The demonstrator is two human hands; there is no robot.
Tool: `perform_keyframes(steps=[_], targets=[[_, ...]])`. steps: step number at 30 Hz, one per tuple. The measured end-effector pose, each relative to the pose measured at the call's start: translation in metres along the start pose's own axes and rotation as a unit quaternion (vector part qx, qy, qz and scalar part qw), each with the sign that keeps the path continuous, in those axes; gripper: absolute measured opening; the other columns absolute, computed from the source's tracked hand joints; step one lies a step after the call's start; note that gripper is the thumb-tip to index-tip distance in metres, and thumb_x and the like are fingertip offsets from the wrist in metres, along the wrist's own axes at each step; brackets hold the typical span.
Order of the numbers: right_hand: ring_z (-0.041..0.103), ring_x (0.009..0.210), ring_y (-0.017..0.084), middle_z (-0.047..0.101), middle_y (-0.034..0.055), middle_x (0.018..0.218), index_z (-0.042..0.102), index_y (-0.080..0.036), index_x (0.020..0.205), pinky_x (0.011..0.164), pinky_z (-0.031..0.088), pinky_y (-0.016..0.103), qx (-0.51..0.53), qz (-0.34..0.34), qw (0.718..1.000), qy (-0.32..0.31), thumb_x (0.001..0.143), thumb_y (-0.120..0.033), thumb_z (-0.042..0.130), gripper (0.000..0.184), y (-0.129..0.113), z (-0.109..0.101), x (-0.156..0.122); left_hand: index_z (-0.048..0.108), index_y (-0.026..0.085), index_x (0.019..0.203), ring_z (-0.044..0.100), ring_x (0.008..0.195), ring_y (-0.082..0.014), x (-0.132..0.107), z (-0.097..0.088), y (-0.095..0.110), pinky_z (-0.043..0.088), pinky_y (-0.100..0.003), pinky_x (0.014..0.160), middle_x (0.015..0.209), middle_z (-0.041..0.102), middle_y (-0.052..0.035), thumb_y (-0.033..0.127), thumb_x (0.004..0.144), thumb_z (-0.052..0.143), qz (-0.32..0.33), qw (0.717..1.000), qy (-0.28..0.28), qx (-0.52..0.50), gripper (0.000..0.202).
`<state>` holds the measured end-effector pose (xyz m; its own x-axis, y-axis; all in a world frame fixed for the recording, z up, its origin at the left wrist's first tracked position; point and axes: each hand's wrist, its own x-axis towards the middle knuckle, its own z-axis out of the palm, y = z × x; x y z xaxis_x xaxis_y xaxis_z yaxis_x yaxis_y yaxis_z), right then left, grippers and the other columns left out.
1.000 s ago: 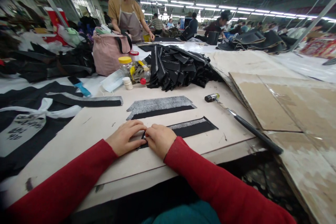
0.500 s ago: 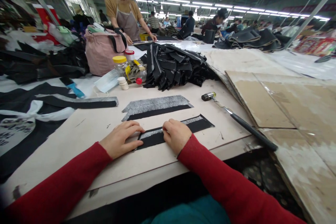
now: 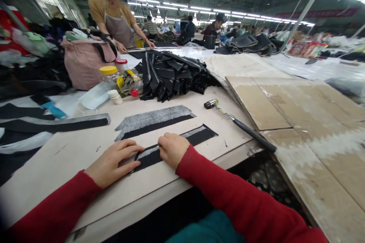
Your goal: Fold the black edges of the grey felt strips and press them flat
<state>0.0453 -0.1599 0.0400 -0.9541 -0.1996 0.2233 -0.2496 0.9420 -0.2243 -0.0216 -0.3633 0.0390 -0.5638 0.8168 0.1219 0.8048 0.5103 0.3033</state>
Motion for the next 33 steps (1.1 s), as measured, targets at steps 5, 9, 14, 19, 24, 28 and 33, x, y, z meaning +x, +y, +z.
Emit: perform_keyframes(steps=[5, 9, 14, 19, 24, 28, 33], targets=[[0.046, 0.066, 0.011, 0.051, 0.0013, 0.072, 0.055, -0.017, 0.074, 0.061, 0.031, 0.022, 0.014, 0.060, 0.998, -0.003, 0.072, -0.014, 0.045, 0.011, 0.040, -0.018, -0.020, 0.053, 0.026, 0.104, 0.046, 0.094, -0.0205, 0.001, 0.000, -0.002, 0.039, -0.033, 0.081, 0.106, 0.049, -0.0046, 0.041, 0.078, 0.045, 0.006, 1.000, -0.003, -0.004, 0.031], [0.045, 0.064, 0.011, 0.051, 0.0010, 0.071, 0.055, -0.016, 0.074, 0.060, 0.031, 0.022, 0.015, 0.106, 0.994, 0.008, 0.072, -0.015, 0.044, 0.011, 0.065, -0.025, -0.029, 0.054, 0.026, 0.103, 0.046, 0.094, -0.0206, 0.001, -0.001, -0.001, 0.039, -0.033, 0.081, 0.105, 0.050, -0.0045, 0.041, 0.078, 0.045, 0.004, 1.000, 0.001, -0.001, 0.031], [0.044, 0.061, 0.011, 0.050, 0.0002, 0.069, 0.056, -0.017, 0.075, 0.058, 0.031, 0.022, -0.002, 0.158, 0.987, 0.026, 0.072, -0.018, 0.044, 0.012, 0.087, -0.030, -0.036, 0.055, 0.026, 0.102, 0.047, 0.094, -0.0210, 0.002, 0.000, -0.002, 0.040, -0.033, 0.081, 0.104, 0.050, -0.0044, 0.042, 0.077, 0.045, 0.004, 1.000, 0.002, 0.006, 0.031], [0.045, 0.062, 0.011, 0.051, 0.0008, 0.070, 0.056, -0.017, 0.075, 0.058, 0.031, 0.022, -0.030, 0.196, 0.980, 0.027, 0.071, -0.017, 0.044, 0.013, 0.105, -0.037, -0.043, 0.055, 0.028, 0.103, 0.048, 0.093, -0.0207, 0.002, 0.002, -0.006, 0.041, -0.032, 0.080, 0.103, 0.051, -0.0038, 0.042, 0.076, 0.047, 0.017, 1.000, 0.010, 0.005, 0.031], [0.046, 0.062, 0.011, 0.052, 0.0015, 0.070, 0.057, -0.016, 0.073, 0.059, 0.031, 0.023, -0.051, 0.210, 0.976, 0.041, 0.072, -0.018, 0.043, 0.014, 0.103, -0.040, -0.044, 0.056, 0.028, 0.101, 0.050, 0.092, -0.0202, 0.003, 0.003, -0.006, 0.041, -0.030, 0.080, 0.102, 0.052, -0.0030, 0.042, 0.075, 0.049, 0.022, 1.000, 0.021, 0.006, 0.031], [0.046, 0.063, 0.011, 0.051, 0.0007, 0.070, 0.057, -0.017, 0.075, 0.060, 0.031, 0.022, -0.039, 0.165, 0.985, 0.042, 0.073, -0.018, 0.043, 0.014, 0.091, -0.037, -0.041, 0.056, 0.027, 0.100, 0.050, 0.092, -0.0205, 0.002, 0.004, -0.005, 0.041, -0.031, 0.079, 0.101, 0.052, -0.0035, 0.042, 0.075, 0.049, 0.017, 0.999, 0.042, 0.010, 0.030], [0.046, 0.063, 0.011, 0.052, 0.0013, 0.070, 0.058, -0.016, 0.073, 0.059, 0.032, 0.022, -0.051, 0.200, 0.978, 0.039, 0.071, -0.016, 0.044, 0.014, 0.103, -0.040, -0.045, 0.055, 0.029, 0.103, 0.049, 0.093, -0.0199, 0.002, 0.004, -0.009, 0.041, -0.030, 0.081, 0.103, 0.052, -0.0028, 0.042, 0.075, 0.049, 0.027, 0.999, 0.021, 0.018, 0.031]])
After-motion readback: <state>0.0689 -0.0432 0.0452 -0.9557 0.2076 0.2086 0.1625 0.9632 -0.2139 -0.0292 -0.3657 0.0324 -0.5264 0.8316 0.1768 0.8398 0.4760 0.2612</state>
